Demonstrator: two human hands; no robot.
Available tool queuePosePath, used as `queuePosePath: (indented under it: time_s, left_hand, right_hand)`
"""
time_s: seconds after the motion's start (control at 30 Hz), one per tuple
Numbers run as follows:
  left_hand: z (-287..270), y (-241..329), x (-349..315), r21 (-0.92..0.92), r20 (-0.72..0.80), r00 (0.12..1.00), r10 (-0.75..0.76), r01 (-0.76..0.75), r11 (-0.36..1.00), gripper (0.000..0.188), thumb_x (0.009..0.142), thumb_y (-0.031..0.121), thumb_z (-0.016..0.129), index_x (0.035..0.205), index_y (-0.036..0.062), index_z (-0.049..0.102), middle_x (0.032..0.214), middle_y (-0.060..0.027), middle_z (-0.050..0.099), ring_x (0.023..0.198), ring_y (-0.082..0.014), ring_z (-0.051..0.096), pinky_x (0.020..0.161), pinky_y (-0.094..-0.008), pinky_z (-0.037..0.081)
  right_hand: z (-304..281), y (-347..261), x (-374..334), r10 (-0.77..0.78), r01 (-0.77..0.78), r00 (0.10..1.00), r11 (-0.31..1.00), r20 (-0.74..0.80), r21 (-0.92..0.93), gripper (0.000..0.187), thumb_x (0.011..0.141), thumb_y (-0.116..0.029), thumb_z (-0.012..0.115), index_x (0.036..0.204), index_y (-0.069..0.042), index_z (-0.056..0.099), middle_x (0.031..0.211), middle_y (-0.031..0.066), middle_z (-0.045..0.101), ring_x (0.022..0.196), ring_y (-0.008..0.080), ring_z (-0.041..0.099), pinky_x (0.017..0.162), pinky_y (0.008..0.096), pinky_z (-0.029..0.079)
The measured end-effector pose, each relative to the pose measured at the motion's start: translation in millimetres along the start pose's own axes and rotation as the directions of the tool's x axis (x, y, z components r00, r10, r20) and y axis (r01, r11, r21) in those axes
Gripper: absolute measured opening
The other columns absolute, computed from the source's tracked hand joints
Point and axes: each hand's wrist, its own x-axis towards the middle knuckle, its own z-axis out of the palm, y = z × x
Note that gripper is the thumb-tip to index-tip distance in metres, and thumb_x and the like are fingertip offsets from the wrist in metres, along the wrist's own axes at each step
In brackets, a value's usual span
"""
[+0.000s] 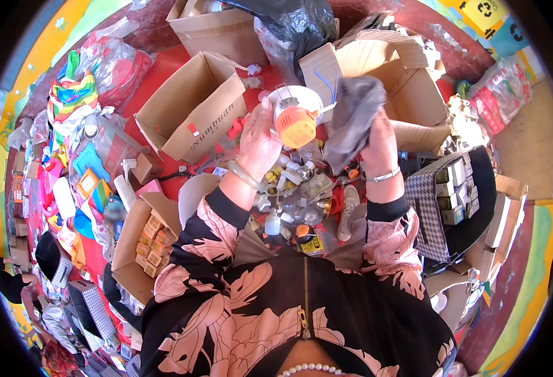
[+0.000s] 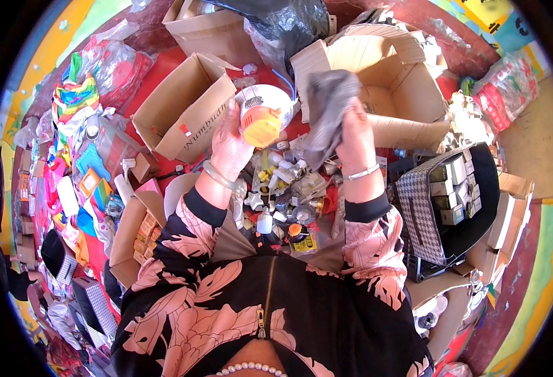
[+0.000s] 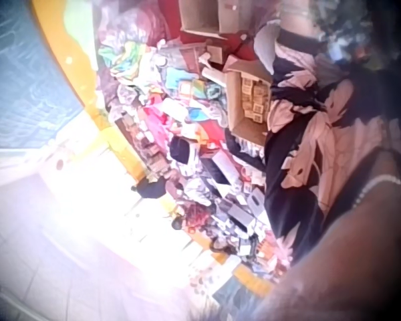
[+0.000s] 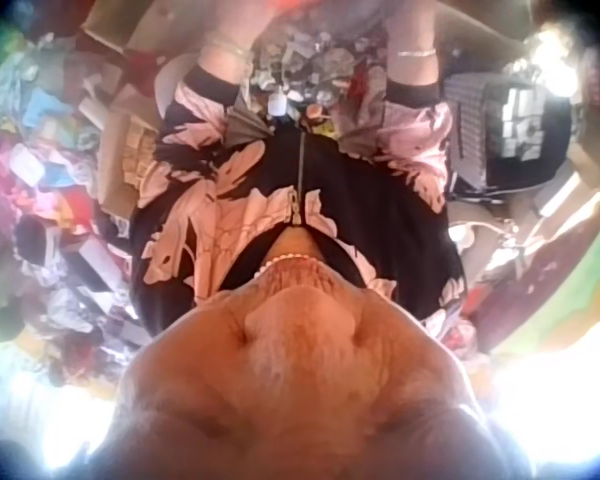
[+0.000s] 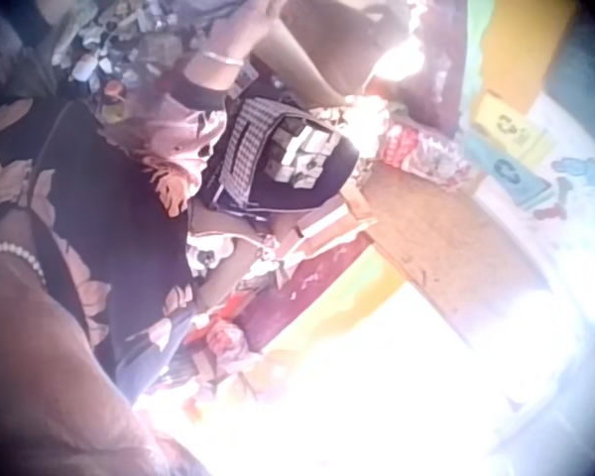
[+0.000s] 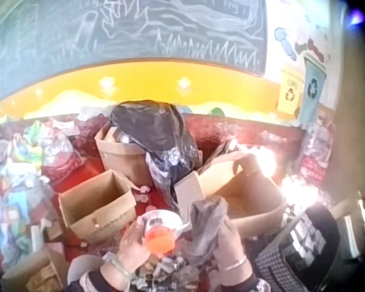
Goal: The person cleans various small electrical components, including light bulb sockets and a fan motor, using a grey cloth. They wipe the surfaces of each item thoroughly, turning them over to clean all sides, and place the cleaned items into a cardboard box.
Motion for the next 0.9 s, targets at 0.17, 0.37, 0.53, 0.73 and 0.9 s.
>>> queuePosePath:
  time_s: [0.17, 0.37, 0.53, 0.73, 0.9]
  left_hand:
    - [7.5, 1.1, -9.6, 0.586, 0.151, 0.983, 0.107, -0.176, 0.791, 0.037, 0.098, 0.029, 0.036, 0.116, 0.0000, 0.051, 0.108, -0.0101, 0.059, 0.098, -0.0172, 0.057, 0.085, -0.0308, 0.047]
    - [-1.3, 12.7, -12.1, 0.426, 0.192, 0.974, -0.120, 0.028, 0.904, 0.032, 0.097, 0.023, 0.041, 0.114, -0.0001, 0.055, 0.098, -0.0047, 0.061, 0.088, -0.0108, 0.056, 0.078, -0.0245, 0.046]
    - [-10.3, 16.1, -12.9, 0.763, 0.332, 0.919, -0.214, -0.128, 0.633, 0.028, 0.096, 0.019, 0.043, 0.112, 0.0000, 0.056, 0.091, -0.0022, 0.058, 0.083, -0.0078, 0.052, 0.075, -0.0223, 0.044]
    - [5.4, 9.9, -19.6, 0.339, 0.126, 0.975, -0.182, 0.130, 0.932, 0.034, 0.096, 0.026, 0.044, 0.105, -0.0041, 0.057, 0.094, -0.0059, 0.062, 0.083, -0.0106, 0.057, 0.076, -0.0244, 0.046]
    - [0.8, -2.9, -11.8, -0.016, -0.070, 0.994, -0.086, 0.085, 0.996, 0.043, 0.094, 0.033, 0.041, 0.109, -0.0055, 0.054, 0.099, -0.0134, 0.062, 0.092, -0.0217, 0.061, 0.085, -0.0331, 0.047]
  right_hand:
    - [18.1, 29.0, -20.0, 0.035, -0.025, 0.990, 0.997, 0.140, -0.066, 0.030, 0.087, -0.001, 0.054, 0.116, -0.003, 0.053, 0.107, 0.0035, 0.059, 0.096, 0.0111, 0.056, 0.086, 0.0242, 0.044]
    - [32.6, 7.7, -22.8, 0.054, 0.036, 0.975, 0.918, 0.214, -0.395, 0.030, 0.085, -0.008, 0.058, 0.114, -0.001, 0.054, 0.099, 0.0035, 0.062, 0.091, 0.0100, 0.055, 0.082, 0.0242, 0.045]
    - [29.3, -14.7, -17.3, 0.229, 0.161, 0.898, 0.622, 0.375, -0.767, 0.029, 0.083, -0.012, 0.057, 0.108, 0.002, 0.056, 0.083, 0.0040, 0.061, 0.076, 0.0105, 0.053, 0.070, 0.0268, 0.047]
    - [38.6, 7.9, -17.8, 0.042, 0.197, 0.906, 0.839, 0.421, -0.507, 0.039, 0.087, -0.026, 0.061, 0.114, 0.000, 0.053, 0.089, 0.0041, 0.062, 0.081, 0.0097, 0.054, 0.075, 0.0266, 0.046]
    - [26.4, 51.3, -12.1, -0.027, 0.113, 0.982, 0.877, 0.187, -0.466, 0.025, 0.091, -0.011, 0.052, 0.113, -0.001, 0.054, 0.097, 0.0035, 0.061, 0.088, 0.0097, 0.054, 0.079, 0.0239, 0.045]
